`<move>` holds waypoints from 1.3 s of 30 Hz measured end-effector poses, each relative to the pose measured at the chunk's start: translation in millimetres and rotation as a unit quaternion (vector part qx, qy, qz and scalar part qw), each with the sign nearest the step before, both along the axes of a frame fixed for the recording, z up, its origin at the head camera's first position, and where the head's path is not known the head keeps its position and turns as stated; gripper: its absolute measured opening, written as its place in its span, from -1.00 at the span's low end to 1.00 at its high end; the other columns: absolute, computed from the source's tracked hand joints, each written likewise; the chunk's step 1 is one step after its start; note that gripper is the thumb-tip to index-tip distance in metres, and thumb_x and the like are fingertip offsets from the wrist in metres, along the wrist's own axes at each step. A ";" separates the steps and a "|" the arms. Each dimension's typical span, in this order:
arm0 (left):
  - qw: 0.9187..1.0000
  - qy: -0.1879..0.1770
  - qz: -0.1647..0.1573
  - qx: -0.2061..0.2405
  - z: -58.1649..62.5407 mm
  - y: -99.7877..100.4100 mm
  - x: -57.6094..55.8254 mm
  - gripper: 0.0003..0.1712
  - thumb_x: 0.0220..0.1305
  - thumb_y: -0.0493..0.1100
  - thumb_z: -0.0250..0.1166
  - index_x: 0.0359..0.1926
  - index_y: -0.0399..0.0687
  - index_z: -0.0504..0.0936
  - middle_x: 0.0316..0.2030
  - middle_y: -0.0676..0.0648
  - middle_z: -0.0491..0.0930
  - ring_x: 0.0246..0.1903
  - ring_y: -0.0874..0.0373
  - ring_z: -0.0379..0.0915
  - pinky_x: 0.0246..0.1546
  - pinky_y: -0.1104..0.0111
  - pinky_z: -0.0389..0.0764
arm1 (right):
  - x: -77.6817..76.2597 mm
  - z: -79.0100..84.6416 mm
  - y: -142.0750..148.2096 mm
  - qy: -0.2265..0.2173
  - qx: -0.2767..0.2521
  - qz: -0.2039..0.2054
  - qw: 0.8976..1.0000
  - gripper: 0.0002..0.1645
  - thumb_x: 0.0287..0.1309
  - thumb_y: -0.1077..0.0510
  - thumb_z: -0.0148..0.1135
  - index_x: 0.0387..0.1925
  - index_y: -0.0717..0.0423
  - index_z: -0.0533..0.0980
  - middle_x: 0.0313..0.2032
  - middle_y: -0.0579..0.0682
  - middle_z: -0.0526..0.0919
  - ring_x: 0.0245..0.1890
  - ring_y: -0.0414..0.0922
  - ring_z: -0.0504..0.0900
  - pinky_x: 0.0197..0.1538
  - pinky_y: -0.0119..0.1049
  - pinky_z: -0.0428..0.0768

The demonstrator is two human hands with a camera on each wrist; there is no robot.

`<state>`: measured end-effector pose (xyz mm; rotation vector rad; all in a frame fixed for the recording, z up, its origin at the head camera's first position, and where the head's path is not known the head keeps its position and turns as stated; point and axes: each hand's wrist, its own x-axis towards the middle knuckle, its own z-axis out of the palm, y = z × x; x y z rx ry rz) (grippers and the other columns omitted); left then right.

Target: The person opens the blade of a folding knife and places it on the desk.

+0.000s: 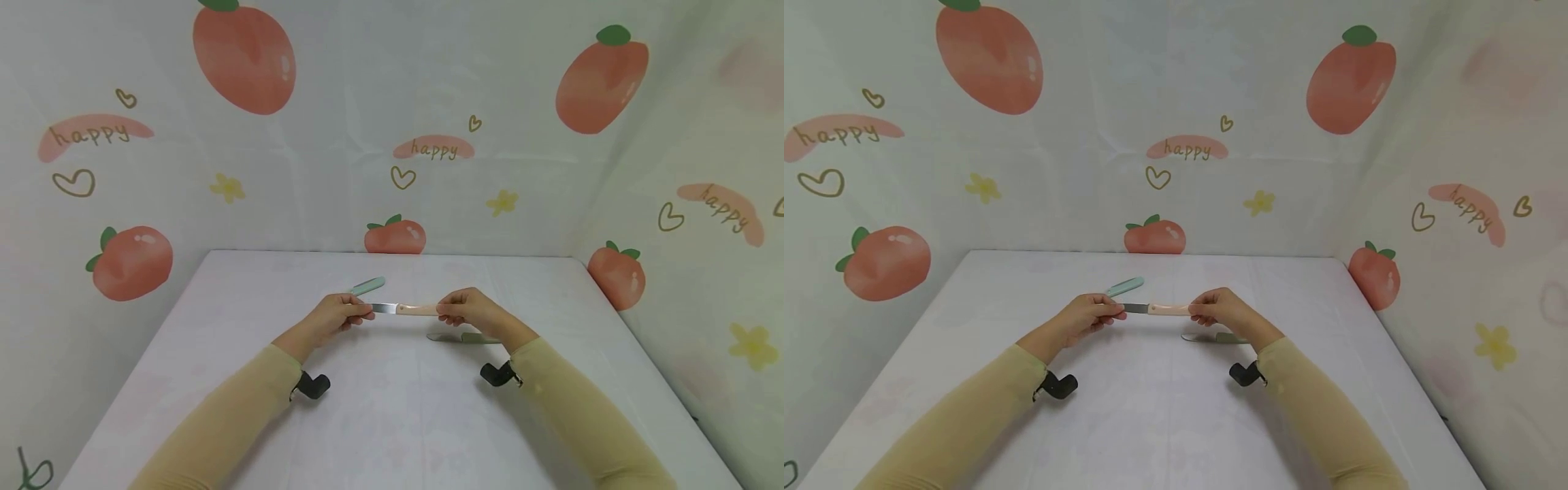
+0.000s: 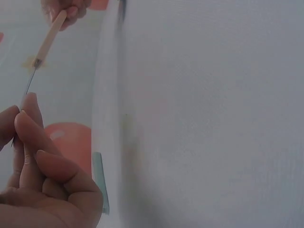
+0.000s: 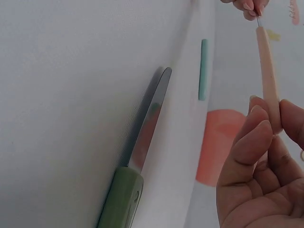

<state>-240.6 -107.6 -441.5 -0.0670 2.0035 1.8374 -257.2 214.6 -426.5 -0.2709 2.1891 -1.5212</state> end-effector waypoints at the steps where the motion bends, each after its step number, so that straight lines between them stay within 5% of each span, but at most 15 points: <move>1: 1.000 0.001 -0.004 -0.006 -1.0 0.0 -0.6 -0.84 0.32 -0.14 0.37 -0.27 -0.13 0.59 -0.36 0.02 0.75 -0.44 0.26 0.45 -0.42 0.45 0.29 | -0.7 -0.1 0.6 0.000 0.002 0.004 1.000 -0.69 0.34 0.16 0.28 -0.08 0.37 0.62 -0.35 0.01 0.71 -0.35 -0.15 0.58 -0.20 -0.30 0.57; 14: 0.992 0.043 -0.026 -0.116 -17.5 1.0 -11.9 -0.76 0.37 -0.02 0.32 -0.17 -0.11 0.62 -0.23 0.01 0.74 -0.22 0.12 0.53 -0.25 0.34 0.42 | -6.7 -10.0 3.3 -0.016 0.000 -0.010 1.000 -0.67 0.38 0.16 0.24 -0.02 0.38 0.61 -0.31 0.03 0.72 -0.31 -0.15 0.60 -0.17 -0.32 0.59; 27: 0.986 0.072 0.047 -0.145 -9.9 -8.6 -23.3 -0.70 0.42 -0.05 0.26 -0.03 -0.18 0.55 -0.08 -0.10 0.71 -0.12 0.04 0.51 -0.29 0.36 0.45 | -9.0 -17.3 2.9 -0.034 0.019 -0.044 0.998 -0.67 0.40 0.19 0.21 -0.03 0.44 0.59 -0.36 0.02 0.71 -0.37 -0.18 0.58 -0.23 -0.35 0.58; 39: 0.980 0.099 0.106 -0.137 -12.9 -10.9 -38.2 -0.69 0.40 -0.09 0.29 0.01 -0.21 0.57 -0.07 -0.19 0.67 -0.11 0.01 0.53 -0.22 0.35 0.43 | -14.9 -25.7 0.4 -0.036 0.091 -0.035 0.995 -0.66 0.32 0.12 0.31 -0.07 0.36 0.64 -0.38 0.01 0.69 -0.38 -0.17 0.59 -0.28 -0.36 0.58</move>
